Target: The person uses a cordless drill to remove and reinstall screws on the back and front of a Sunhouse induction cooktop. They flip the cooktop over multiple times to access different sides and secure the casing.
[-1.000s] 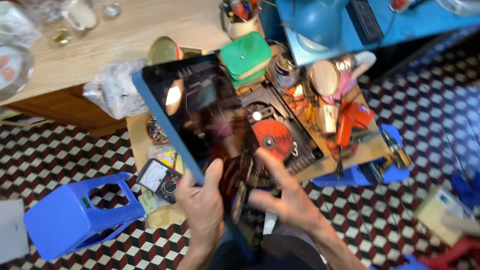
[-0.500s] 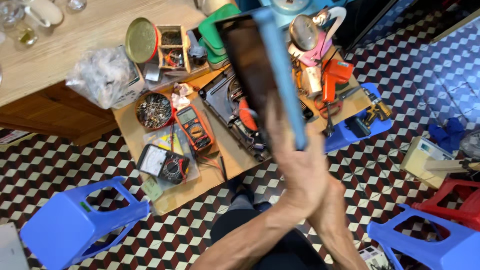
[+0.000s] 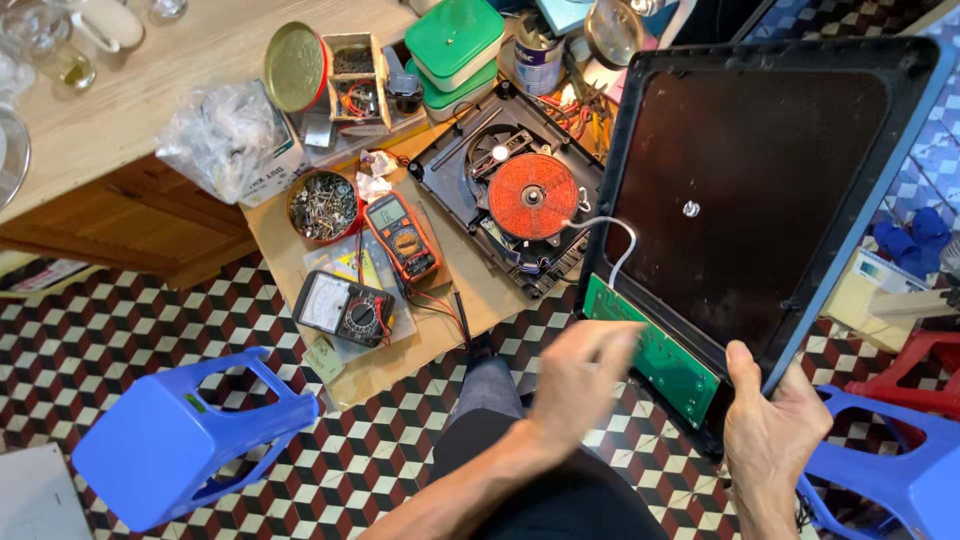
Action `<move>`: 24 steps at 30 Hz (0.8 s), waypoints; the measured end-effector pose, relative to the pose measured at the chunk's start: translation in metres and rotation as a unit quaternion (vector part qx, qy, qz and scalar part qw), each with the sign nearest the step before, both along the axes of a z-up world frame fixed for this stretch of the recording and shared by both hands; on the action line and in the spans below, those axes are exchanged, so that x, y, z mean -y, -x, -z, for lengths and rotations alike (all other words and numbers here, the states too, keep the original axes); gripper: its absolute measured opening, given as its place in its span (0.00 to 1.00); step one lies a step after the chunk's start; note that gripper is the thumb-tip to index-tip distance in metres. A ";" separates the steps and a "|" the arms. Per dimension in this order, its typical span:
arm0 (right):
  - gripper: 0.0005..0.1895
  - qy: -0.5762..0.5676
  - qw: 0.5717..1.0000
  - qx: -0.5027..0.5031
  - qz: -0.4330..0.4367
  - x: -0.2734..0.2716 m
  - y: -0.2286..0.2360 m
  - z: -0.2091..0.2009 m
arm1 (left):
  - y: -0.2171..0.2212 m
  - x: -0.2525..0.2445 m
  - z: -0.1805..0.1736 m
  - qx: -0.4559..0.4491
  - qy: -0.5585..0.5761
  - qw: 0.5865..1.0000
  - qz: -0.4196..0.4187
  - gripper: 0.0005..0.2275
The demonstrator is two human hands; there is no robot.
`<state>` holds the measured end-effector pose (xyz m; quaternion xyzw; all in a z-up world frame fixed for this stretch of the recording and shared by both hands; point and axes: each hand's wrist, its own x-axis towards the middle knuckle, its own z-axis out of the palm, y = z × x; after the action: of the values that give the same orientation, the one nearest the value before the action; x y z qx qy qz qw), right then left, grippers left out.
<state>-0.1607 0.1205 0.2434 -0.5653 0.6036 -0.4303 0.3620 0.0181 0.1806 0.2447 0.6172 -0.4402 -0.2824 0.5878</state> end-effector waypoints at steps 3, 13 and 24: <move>0.06 -0.008 0.998 0.064 0.001 0.002 0.000 0.007 | -0.039 0.002 0.061 0.012 -0.106 0.992 -0.070 0.09; 0.11 -0.055 0.989 0.127 0.058 0.012 -0.020 0.021 | -0.083 0.044 0.185 -0.116 -0.282 0.952 -0.017 0.20; 0.07 -0.112 0.992 -0.049 0.029 0.019 -0.049 0.009 | -0.137 0.078 0.209 -0.197 -0.160 0.964 -0.084 0.21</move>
<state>-0.1117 0.1016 0.2343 -0.5238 0.6813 -0.3419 0.3802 0.1556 0.1021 0.0360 0.6700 -0.2120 -0.4146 0.5782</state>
